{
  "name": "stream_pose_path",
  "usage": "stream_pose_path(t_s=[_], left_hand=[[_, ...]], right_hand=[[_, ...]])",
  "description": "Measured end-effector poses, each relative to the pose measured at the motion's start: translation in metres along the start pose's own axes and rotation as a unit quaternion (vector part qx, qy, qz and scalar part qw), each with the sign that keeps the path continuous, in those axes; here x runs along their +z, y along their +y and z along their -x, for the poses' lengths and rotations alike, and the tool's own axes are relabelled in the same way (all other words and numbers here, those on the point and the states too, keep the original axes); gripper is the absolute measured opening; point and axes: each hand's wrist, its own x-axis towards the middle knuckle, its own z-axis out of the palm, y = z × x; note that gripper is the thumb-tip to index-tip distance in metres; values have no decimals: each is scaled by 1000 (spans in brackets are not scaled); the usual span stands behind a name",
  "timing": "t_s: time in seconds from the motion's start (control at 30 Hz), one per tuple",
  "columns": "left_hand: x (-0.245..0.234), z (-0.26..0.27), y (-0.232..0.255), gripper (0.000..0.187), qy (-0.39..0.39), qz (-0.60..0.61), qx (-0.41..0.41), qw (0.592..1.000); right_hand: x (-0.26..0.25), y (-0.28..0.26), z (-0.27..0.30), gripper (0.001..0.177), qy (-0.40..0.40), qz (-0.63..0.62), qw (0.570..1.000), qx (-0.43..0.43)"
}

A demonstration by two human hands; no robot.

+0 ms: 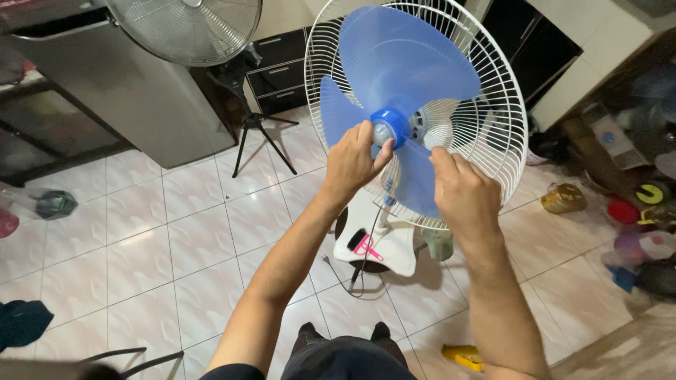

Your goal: The person attaches a blue fan blade to a white pedestal fan, aligns it with the motor shaft, and secures it by tightening the central nut. The person then wipes the fan blade with a cloth and continues to adjust the nut to ensure the blade is firmly mounted.

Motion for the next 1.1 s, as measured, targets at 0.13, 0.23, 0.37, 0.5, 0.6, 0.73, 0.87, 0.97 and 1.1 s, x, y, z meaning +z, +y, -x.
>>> stream_pose_path(t_s=[0.13,0.23,0.37,0.5,0.6,0.73,0.87,0.97,1.1], left_hand=[[8,0,-13,42,1,2,2,1000],[17,2,-16,45,9,12,7,1000],[25,8,-19,46,5,17,-20,1000],[29,8,-24,46,10,4,-16,1000],[26,4,-25,47,10,-11,11,1000],[13,0,-20,47,-8,-20,37,999],[-6,-1,-10,40,-20,-21,36,999],[-15,3,3,39,-43,-20,14,999],[-33,3,6,36,-44,-48,82,994]], right_hand=[[12,-3,10,13,44,-57,997,16],[19,-2,16,13,66,-50,996,28],[39,2,33,12,99,-77,991,38],[84,-11,55,12,124,-171,968,134],[117,-32,71,15,190,-185,947,180],[114,-34,74,21,127,-223,947,191],[55,-36,55,28,91,-125,985,71],[2,-44,26,31,160,-120,978,-56],[-34,-37,-32,29,167,8,978,-125]])
